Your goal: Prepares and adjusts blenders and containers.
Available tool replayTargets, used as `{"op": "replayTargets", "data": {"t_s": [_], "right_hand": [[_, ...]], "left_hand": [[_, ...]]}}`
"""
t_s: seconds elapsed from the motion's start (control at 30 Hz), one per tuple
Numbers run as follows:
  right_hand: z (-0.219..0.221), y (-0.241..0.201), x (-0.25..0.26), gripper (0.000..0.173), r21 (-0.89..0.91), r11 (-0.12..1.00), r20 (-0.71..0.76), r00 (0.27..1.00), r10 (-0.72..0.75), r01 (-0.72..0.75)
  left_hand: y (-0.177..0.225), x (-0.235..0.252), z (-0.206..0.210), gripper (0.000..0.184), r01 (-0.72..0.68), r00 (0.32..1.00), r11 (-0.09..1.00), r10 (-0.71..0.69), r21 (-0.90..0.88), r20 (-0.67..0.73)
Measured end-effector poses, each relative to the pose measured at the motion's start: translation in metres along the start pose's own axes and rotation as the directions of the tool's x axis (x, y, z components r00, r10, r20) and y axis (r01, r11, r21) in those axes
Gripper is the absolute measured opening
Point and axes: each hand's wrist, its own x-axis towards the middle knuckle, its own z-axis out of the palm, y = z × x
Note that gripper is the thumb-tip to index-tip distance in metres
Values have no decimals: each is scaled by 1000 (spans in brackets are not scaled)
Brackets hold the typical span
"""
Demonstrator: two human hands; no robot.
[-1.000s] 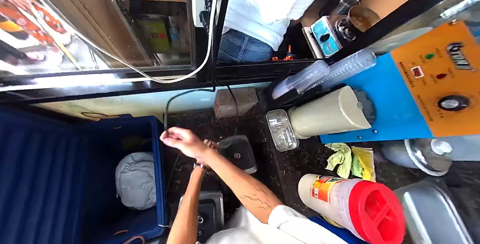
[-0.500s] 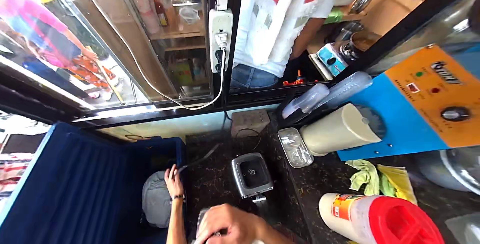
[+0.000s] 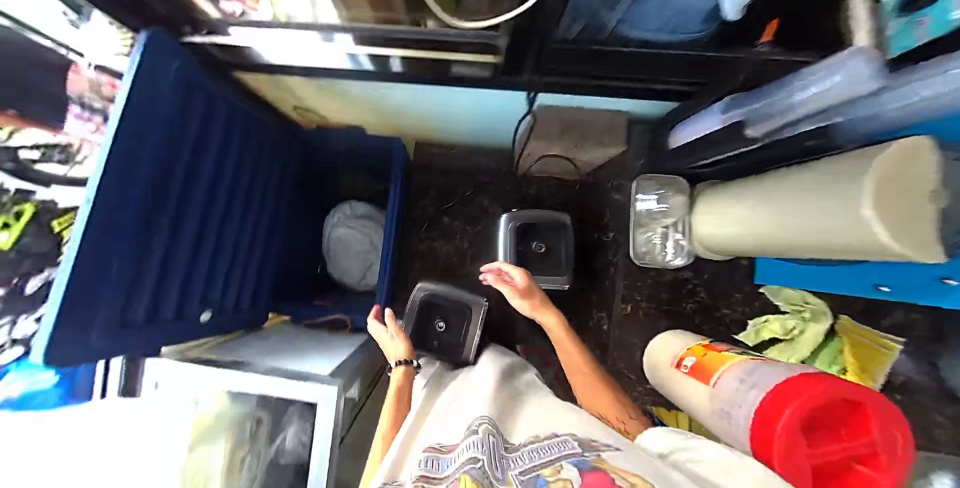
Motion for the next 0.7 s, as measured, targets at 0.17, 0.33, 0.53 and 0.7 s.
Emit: {"op": "replayTargets", "data": {"t_s": [0.17,0.33,0.53,0.7], "right_hand": [[82,38,82,51,-358,934,264,961,84,17],[102,60,110,63,-406,913,427,873,237,-49],[81,60,94,63,-394,917,234,958,169,-66],[66,66,82,62,-27,993,-118,987,113,-117]], "left_hand": [[-62,-31,8,78,705,683,499,-668,-504,294],[-86,-32,25,94,678,722,337,-473,-653,505],[-44,-6,19,83,680,731,513,-423,-523,536],[34,66,35,90,615,675,778,-432,-131,598]]}}
